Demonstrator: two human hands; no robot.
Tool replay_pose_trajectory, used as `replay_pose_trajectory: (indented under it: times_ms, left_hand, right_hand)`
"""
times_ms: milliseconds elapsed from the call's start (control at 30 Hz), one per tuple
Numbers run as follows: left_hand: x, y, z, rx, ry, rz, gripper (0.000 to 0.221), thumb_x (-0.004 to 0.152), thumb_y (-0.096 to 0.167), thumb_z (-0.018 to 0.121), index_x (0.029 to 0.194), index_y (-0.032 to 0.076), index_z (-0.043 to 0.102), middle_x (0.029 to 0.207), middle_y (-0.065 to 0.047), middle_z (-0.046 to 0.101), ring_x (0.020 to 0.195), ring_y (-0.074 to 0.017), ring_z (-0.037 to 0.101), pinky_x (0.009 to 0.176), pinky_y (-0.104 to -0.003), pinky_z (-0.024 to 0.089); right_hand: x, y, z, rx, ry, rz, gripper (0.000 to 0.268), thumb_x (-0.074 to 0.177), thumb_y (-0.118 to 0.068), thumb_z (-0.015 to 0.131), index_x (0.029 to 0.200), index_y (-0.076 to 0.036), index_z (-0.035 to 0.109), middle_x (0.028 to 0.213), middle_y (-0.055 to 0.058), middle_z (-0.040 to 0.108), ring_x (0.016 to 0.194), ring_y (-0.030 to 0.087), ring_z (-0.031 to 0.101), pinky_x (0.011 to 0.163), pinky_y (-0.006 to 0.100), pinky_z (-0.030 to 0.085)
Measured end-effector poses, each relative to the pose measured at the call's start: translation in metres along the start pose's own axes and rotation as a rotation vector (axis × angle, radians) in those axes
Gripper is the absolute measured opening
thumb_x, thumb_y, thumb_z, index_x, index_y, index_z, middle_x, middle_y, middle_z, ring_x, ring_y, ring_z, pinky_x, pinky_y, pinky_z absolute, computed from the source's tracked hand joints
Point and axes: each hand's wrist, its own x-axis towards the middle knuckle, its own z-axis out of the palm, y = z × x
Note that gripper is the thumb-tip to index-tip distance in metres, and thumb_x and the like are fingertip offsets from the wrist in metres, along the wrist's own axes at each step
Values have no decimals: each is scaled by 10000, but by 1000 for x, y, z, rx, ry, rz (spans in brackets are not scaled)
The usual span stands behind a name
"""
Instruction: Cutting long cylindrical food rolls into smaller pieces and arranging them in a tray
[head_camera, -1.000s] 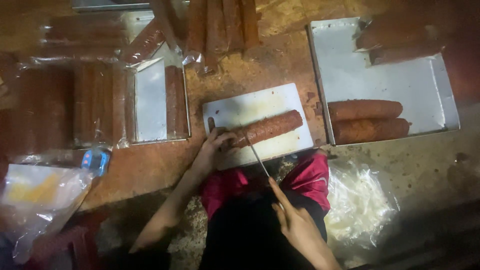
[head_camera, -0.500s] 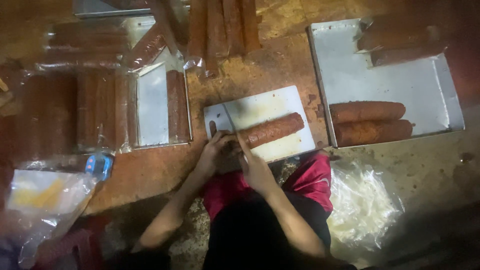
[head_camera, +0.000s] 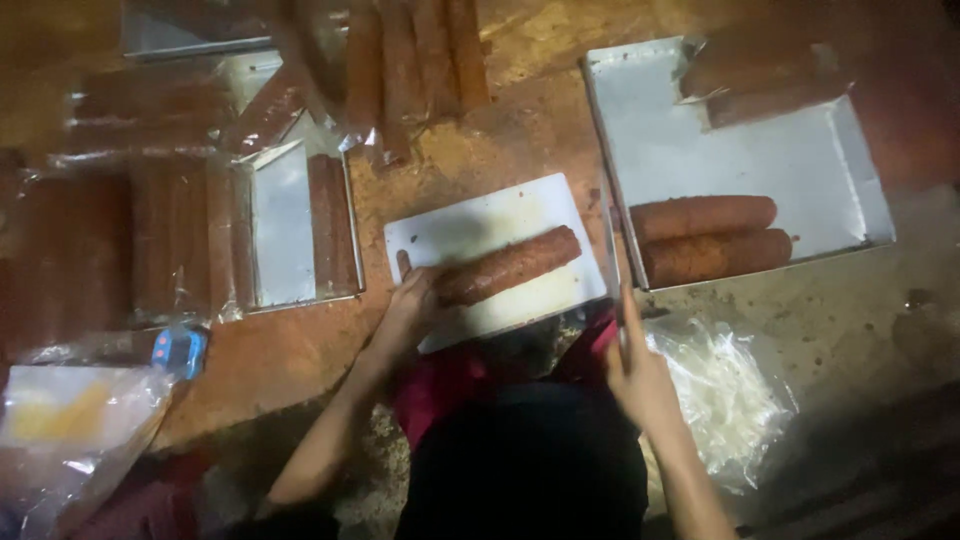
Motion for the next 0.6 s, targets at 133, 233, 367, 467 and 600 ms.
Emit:
replay_pose_trajectory:
  times_ms: [133,233,367,467,600]
  left_hand:
    - [15,27,-7,90,-25,70,603,698,329,916,1212,94,704,1089,-113,688,1065,-367,642,1014,-446,498]
    - [26,55,-23,94,-176,-228,733,669,392,927,1332,231,659,1387,-109,483,1237,-370,581,1108,-476,474]
    - [28,91,-32,294,-270,-215,873,702,113,852,1477,217,466,1293,-134,460,1105,-468,664,927,-573,603]
    - [20,33,21,338,-245,-270,894,628,371,931,1411,303,505,1191,-12,480,1302,-402,529,1257,-691,105]
    - [51,81,59,-20,-232,-343,819,731,310,912,1436,177,515,1281,-138,486,1264,-465,548,1116,-567,464]
  right_hand:
    - [124,59,28,-275,147,-79,677,959,-321,587,1576,-344,310,1173,313,710,1123,501,690,960,623,523]
    - [185,62,38,-415,228,-251,750,799,-268,745,1505,-256,492,1320,212,642,1185,432,665,967,553,555]
    - [179,7,27,-596,217,-490,1040,592,-221,940,1524,-186,480,1403,257,529,1227,458,607,1008,560,525]
    - [185,-21,37,-561,45,-493,810,669,-326,898,1409,-264,574,1328,155,507,1245,415,580,1002,483,533]
    - [208,-11,-10,-589,109,-460,788,676,-236,914,1404,-246,611,1361,187,439,1251,471,554,972,554,570]
